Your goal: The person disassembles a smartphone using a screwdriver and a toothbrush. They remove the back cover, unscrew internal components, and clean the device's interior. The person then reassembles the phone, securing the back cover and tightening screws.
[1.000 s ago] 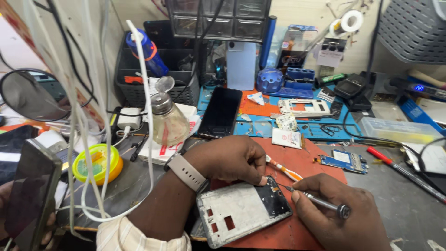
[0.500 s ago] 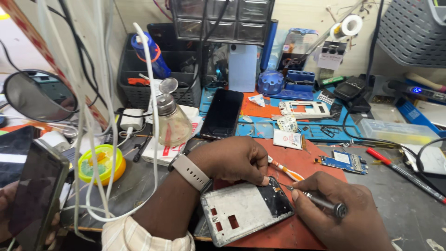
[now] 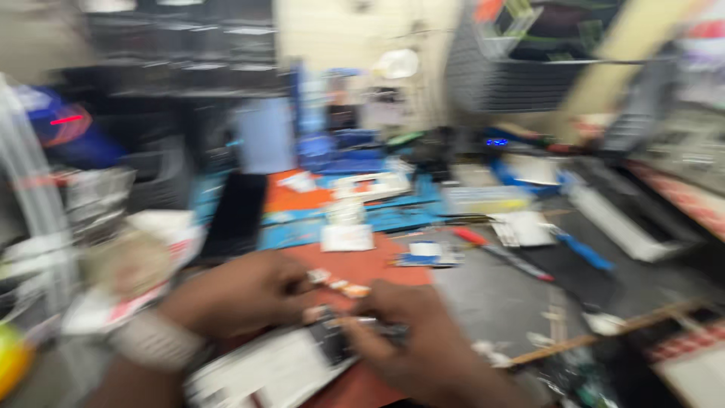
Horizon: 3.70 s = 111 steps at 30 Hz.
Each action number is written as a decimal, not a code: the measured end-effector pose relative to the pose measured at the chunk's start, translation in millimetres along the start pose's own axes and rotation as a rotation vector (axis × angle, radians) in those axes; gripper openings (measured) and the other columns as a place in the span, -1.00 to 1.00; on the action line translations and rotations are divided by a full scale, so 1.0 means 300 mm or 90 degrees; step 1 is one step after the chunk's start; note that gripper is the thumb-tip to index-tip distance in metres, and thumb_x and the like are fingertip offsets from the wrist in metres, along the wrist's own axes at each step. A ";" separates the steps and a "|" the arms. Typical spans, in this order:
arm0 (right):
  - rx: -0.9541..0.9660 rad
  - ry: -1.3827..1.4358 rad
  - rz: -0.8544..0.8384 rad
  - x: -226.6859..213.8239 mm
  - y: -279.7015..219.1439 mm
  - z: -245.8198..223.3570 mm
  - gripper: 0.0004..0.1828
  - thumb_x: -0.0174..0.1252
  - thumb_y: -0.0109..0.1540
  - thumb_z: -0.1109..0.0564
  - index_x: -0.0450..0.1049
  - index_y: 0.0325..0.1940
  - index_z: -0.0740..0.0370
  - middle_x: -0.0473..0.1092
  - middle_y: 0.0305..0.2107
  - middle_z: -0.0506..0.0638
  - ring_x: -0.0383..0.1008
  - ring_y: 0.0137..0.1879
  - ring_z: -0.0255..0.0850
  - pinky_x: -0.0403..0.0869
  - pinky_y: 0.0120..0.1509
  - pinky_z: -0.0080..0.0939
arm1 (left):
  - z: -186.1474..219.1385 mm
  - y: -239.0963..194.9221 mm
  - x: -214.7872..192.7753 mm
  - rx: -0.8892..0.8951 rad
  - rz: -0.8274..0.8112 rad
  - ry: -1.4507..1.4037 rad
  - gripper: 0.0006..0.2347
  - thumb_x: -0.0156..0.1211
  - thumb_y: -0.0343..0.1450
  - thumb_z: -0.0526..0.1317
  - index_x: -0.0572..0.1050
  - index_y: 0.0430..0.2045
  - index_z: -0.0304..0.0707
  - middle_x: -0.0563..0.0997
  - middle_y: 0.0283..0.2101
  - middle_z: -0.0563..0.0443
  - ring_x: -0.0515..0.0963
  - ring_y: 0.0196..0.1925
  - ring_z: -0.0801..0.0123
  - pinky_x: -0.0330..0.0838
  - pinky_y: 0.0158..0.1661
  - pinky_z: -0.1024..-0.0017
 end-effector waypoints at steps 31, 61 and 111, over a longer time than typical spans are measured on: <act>0.367 -0.314 0.619 -1.820 -0.608 0.406 -0.21 0.58 0.04 -0.21 0.48 0.09 0.39 0.54 -0.21 0.18 0.58 -0.14 -0.10 0.51 -0.06 -0.16 | -0.392 0.201 -0.181 -0.104 0.374 -0.235 -0.65 0.38 0.42 -0.13 0.53 -0.04 -0.43 0.70 -0.25 -0.26 0.73 -0.27 0.22 0.62 -0.31 0.30; 0.056 -0.222 0.761 -1.872 -0.302 0.226 -0.53 0.65 0.11 -0.03 0.53 -0.28 0.29 0.55 -0.38 -0.01 0.57 -0.36 -0.30 0.57 -0.31 -0.23 | -0.359 0.179 -0.167 -0.128 0.307 -0.221 -0.64 0.31 0.42 0.00 0.56 -0.08 -0.31 0.64 -0.23 -0.13 0.78 -0.19 0.27 0.64 -0.26 0.22; 0.659 -0.768 -0.054 -1.806 -0.608 0.862 -0.29 0.19 0.15 -0.45 0.62 0.15 0.05 0.61 -0.02 0.10 0.60 0.12 0.01 0.53 0.28 0.00 | -0.336 0.179 -0.169 -0.141 0.312 -0.119 -0.59 0.40 0.38 0.02 0.58 -0.08 -0.37 0.60 -0.33 -0.19 0.59 -0.43 0.26 0.63 -0.41 0.28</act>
Point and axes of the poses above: each hand's wrist, its own y-axis towards the middle knuckle, its own x-axis out of the palm, z = x × y, the point moved 10 cm from there along y, towards the middle knuckle
